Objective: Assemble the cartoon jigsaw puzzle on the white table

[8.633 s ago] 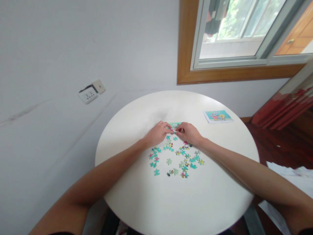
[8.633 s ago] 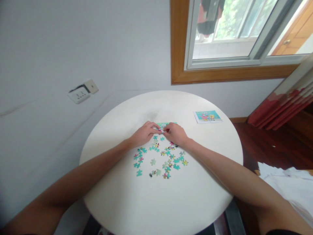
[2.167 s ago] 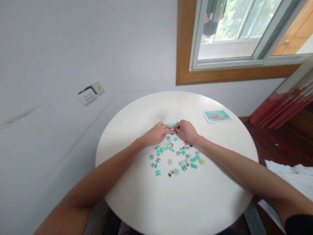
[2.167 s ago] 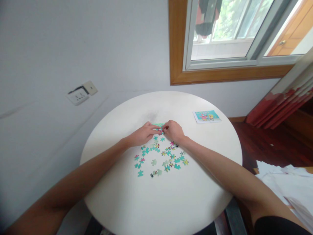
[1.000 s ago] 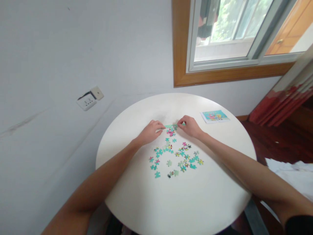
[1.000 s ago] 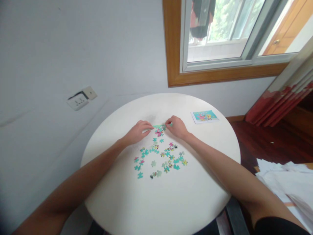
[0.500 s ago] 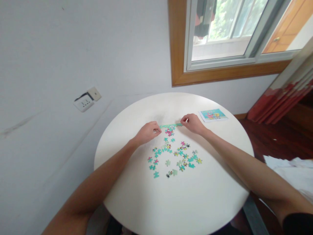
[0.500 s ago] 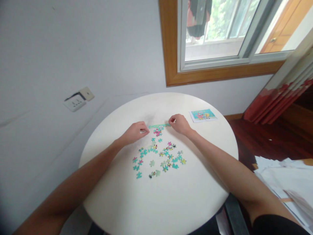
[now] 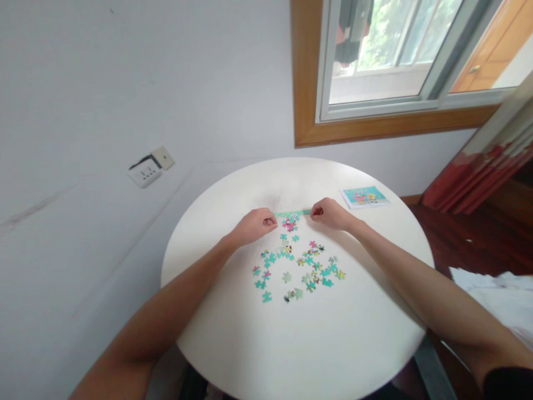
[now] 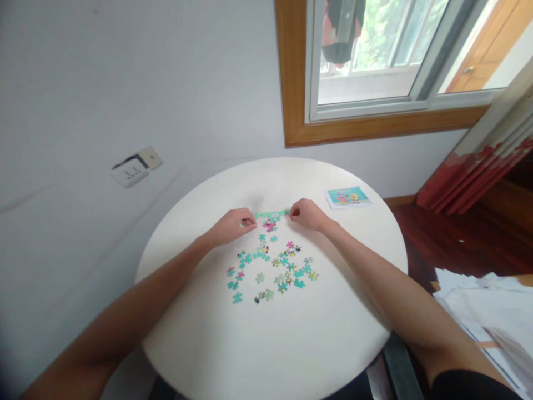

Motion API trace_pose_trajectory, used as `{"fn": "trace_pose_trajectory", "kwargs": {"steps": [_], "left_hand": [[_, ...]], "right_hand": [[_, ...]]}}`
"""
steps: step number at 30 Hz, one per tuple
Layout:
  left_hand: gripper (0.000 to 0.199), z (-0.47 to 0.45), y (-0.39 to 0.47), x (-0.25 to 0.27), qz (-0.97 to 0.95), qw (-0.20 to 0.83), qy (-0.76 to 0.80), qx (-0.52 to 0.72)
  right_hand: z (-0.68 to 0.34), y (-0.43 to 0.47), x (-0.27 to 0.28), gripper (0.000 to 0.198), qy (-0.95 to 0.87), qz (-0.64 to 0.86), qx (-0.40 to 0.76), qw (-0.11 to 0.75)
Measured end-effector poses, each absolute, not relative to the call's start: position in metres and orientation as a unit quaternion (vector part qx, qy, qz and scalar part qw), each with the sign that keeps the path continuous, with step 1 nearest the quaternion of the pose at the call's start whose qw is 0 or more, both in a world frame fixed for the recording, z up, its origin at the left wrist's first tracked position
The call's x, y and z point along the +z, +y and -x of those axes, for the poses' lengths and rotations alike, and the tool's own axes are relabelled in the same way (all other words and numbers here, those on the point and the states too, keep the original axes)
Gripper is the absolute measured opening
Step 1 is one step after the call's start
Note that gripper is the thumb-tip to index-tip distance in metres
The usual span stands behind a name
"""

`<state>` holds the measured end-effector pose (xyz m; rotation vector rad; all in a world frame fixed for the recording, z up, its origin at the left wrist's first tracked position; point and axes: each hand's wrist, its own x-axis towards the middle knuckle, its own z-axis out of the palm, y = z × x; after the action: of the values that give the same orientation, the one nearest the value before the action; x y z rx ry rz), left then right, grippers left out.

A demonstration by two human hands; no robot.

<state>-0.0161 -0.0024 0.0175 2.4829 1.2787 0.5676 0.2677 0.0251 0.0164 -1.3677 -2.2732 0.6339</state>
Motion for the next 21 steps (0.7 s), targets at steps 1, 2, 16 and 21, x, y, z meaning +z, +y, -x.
{"fn": "trace_pose_trajectory", "kwargs": {"steps": [1, 2, 16, 21], "left_hand": [[0.013, 0.015, -0.002, 0.016, -0.862, 0.148, 0.441, 0.201], [0.013, 0.014, -0.002, 0.015, -0.862, 0.149, 0.438, 0.208], [0.020, 0.001, -0.003, 0.002, -0.856, 0.124, 0.426, 0.267], [0.019, 0.001, -0.004, 0.006, -0.850, 0.134, 0.430, 0.272]], "right_hand": [[-0.268, 0.024, 0.018, 0.014, -0.818, 0.486, 0.233, 0.199], [-0.269, 0.022, 0.020, 0.014, -0.821, 0.481, 0.240, 0.192], [-0.264, -0.015, 0.044, 0.009, -0.898, 0.350, 0.264, 0.036], [-0.254, -0.019, 0.038, 0.009, -0.888, 0.386, 0.248, 0.039]]}}
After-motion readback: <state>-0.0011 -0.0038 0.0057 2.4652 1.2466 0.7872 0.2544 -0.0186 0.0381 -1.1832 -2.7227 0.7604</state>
